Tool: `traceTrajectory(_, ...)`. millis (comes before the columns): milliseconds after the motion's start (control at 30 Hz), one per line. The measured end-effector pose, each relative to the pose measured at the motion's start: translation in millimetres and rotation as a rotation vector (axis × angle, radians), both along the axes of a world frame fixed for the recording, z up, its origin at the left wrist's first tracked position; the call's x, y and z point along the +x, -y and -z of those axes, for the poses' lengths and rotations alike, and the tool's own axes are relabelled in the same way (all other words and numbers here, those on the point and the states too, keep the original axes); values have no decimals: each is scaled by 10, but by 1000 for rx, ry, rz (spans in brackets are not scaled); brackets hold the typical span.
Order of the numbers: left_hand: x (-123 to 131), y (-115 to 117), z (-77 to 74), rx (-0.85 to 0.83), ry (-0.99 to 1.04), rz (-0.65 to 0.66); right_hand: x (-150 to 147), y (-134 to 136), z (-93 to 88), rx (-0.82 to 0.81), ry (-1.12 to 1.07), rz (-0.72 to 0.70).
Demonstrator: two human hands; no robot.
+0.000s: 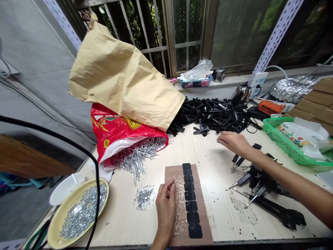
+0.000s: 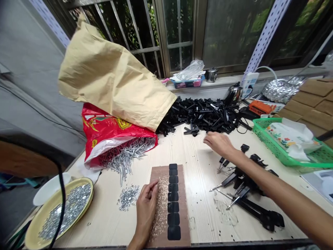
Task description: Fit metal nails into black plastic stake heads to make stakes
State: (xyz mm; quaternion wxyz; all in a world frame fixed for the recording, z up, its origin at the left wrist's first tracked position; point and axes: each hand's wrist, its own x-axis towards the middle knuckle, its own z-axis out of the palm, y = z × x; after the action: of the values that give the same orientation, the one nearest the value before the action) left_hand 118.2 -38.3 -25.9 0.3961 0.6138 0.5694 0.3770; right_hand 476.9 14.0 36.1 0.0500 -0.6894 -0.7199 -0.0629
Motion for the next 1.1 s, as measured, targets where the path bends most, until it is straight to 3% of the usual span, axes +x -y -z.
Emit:
traceTrajectory(167, -21, -25, 28, -6, -26, -14, -258, -970, 258, -34, 61, 75)
traceTrajectory(300, 114, -85, -32, 55, -58, 85, -327, -1199, 381, -43, 53, 95)
traceTrajectory(400, 391, -257, -109, 224, -126, 189, -359, -1107, 431, -64, 11, 111)
traceTrajectory(533, 878, -613, -133, 593, -349, 277, -507, -765, 420, -116, -91, 116)
traceTrajectory(633, 1166, -854, -81, 817, -566, 378, -676, -428, 375, -245, -234, 15)
traceTrajectory(700, 1269, -966, -32, 877, -632, 448, -734, -246, 322, -387, -363, -101)
traceTrajectory(767, 1304, -1040, 17, 815, -602, 488, -697, -169, 237, -521, -476, -209)
traceTrajectory(833, 1296, -1092, 51, 634, -470, 468, -568, -232, 126, -575, -585, -256)
traceTrajectory(900, 1275, -1141, 64, 354, -273, 338, -409, -426, 26, -457, -640, -120)
traceTrajectory(1000, 1248, -1222, 52, -39, 29, 81, -279, -847, -8, -152, -553, 245)
traceTrajectory(1100, 1217, -1291, 47, -135, 229, -30, -353, -1246, 125, -19, -436, 418)
